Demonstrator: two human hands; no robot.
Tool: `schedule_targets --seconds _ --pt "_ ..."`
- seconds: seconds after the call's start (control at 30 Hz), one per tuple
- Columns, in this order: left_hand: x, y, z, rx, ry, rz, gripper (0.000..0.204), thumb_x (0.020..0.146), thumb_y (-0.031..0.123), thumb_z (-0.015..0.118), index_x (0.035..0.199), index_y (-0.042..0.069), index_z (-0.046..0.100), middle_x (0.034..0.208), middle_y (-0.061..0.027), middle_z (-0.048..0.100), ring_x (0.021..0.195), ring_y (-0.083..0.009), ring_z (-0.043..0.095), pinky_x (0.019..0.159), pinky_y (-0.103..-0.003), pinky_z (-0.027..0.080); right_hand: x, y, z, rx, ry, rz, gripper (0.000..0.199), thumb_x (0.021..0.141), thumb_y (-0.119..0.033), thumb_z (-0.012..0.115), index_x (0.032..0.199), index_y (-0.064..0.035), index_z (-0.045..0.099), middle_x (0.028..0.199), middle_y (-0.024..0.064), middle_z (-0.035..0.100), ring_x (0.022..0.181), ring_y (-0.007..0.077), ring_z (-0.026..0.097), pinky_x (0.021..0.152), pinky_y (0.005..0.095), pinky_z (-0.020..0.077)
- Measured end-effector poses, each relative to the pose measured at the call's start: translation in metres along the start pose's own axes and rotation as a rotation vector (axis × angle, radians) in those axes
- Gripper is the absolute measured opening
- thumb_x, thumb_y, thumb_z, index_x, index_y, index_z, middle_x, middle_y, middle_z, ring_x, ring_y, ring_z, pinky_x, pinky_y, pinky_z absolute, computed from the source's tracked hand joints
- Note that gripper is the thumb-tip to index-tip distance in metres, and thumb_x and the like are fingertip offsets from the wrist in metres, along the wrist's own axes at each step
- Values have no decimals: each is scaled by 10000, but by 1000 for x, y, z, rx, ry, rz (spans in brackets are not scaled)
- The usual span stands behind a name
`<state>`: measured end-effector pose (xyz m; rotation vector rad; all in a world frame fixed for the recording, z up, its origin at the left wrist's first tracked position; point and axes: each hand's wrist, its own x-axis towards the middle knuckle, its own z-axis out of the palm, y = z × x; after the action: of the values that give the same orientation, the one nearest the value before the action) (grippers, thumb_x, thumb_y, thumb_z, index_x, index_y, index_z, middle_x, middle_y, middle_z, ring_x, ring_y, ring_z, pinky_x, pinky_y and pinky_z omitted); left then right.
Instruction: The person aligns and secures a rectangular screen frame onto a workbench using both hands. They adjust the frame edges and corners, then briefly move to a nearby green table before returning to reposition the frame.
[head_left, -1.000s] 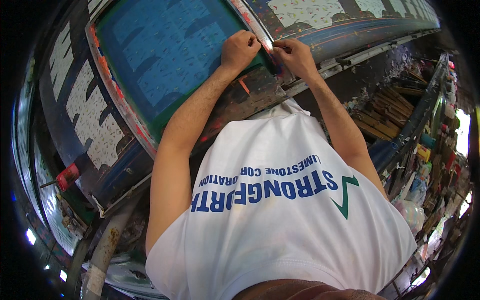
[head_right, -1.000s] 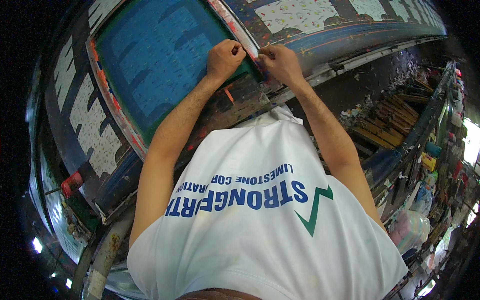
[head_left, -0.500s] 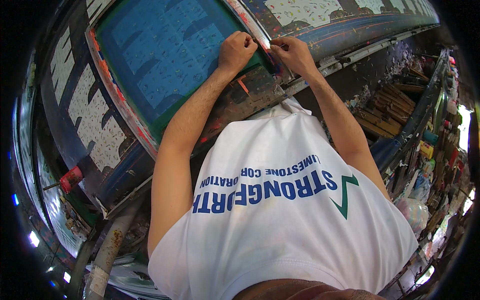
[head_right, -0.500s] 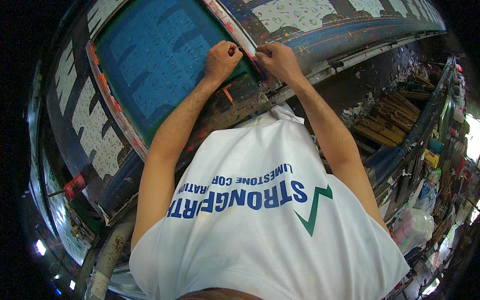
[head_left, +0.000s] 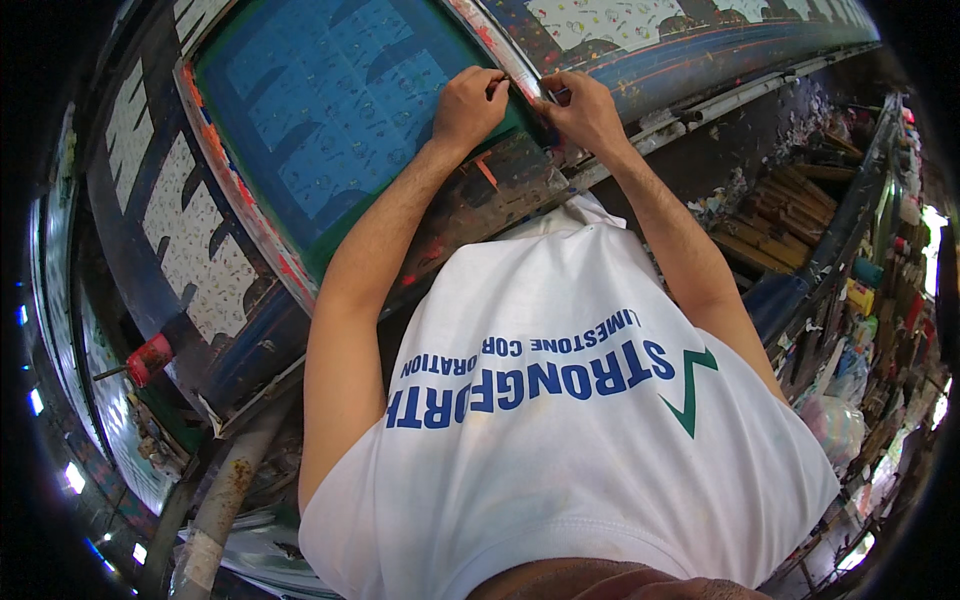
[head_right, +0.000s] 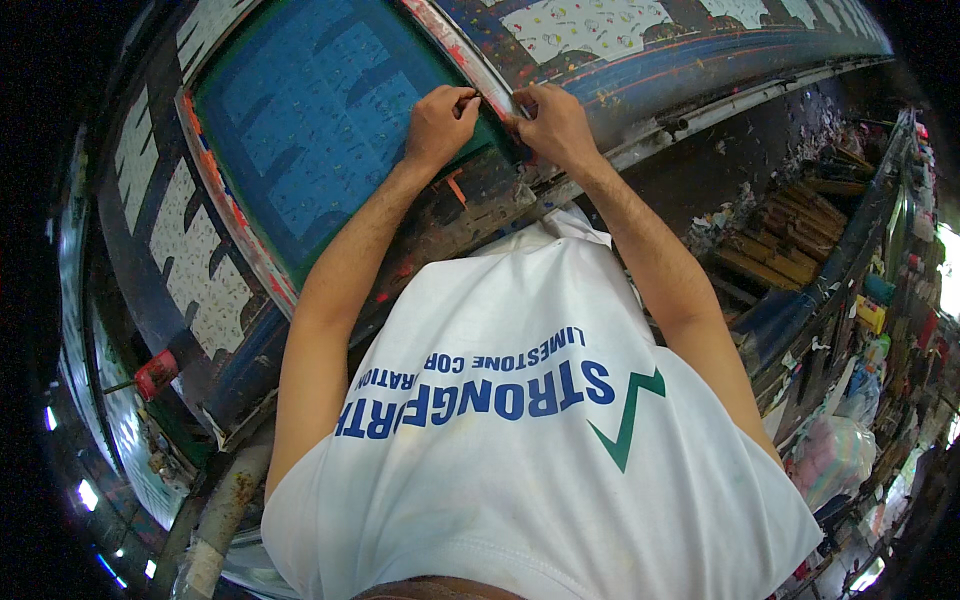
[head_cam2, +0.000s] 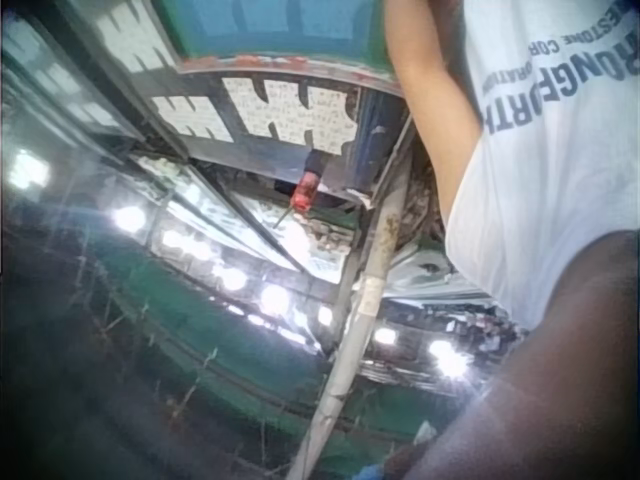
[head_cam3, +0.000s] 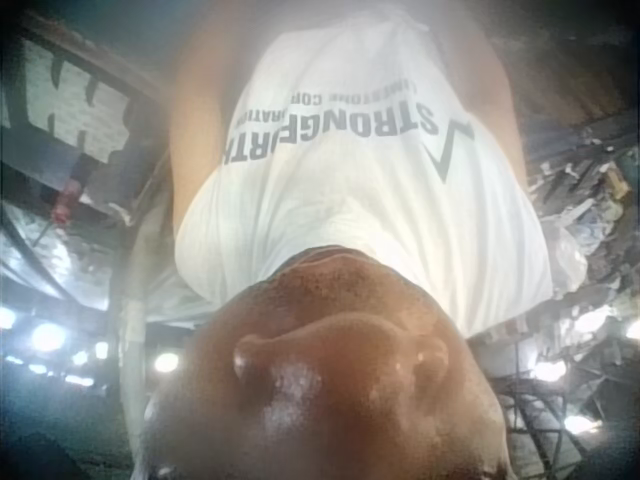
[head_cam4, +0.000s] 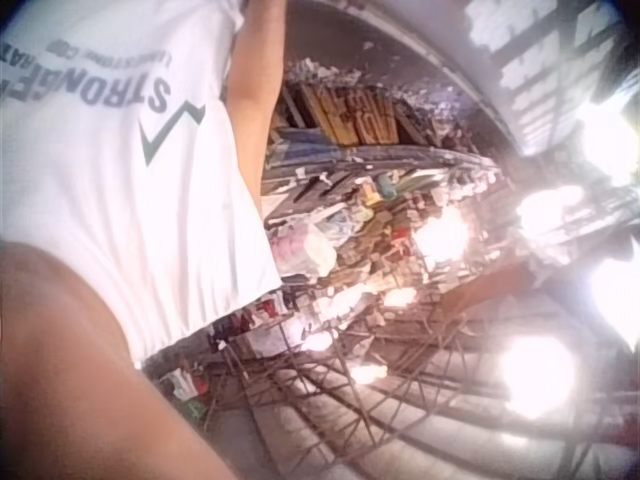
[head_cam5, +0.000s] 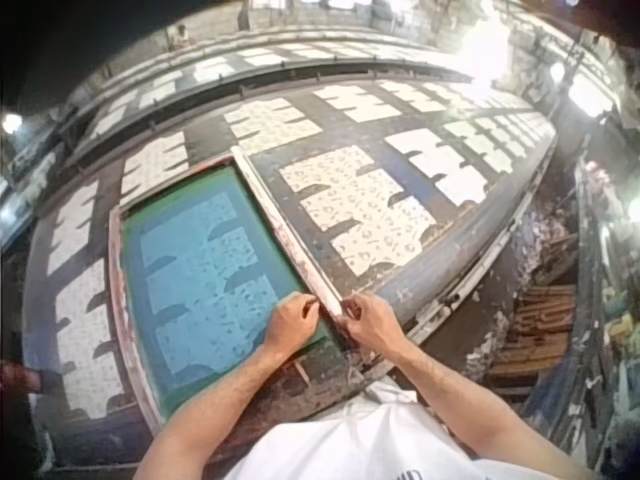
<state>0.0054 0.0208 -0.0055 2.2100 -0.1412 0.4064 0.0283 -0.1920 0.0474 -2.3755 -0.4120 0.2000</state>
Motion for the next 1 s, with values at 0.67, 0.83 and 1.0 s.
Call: schedule_targets --seconds 0.67,0.83,1.0 --pt "10 0 6 23 74 -18 85 900 116 757 914 37 786 899 -154 769 808 -338 746 713 -426 581 -1 -4 0 -87 15 -9 426 831 -202 888 1200 -32 760 1125 156 749 939 294 746 830 388 593" --pt "11 4 11 40 113 -93 74 862 122 770 871 49 777 857 -139 765 776 -334 741 696 -428 573 -1 -1 -1 -100 13 -50 411 817 -194 890 1172 -30 764 1088 156 742 915 313 737 814 400 584" --pt "10 8 12 93 75 -177 79 845 140 781 856 63 774 833 -128 761 761 -334 737 690 -437 568 0 3 4 -96 61 -144 326 810 -170 861 1075 -18 746 1019 162 711 949 394 712 829 463 574"
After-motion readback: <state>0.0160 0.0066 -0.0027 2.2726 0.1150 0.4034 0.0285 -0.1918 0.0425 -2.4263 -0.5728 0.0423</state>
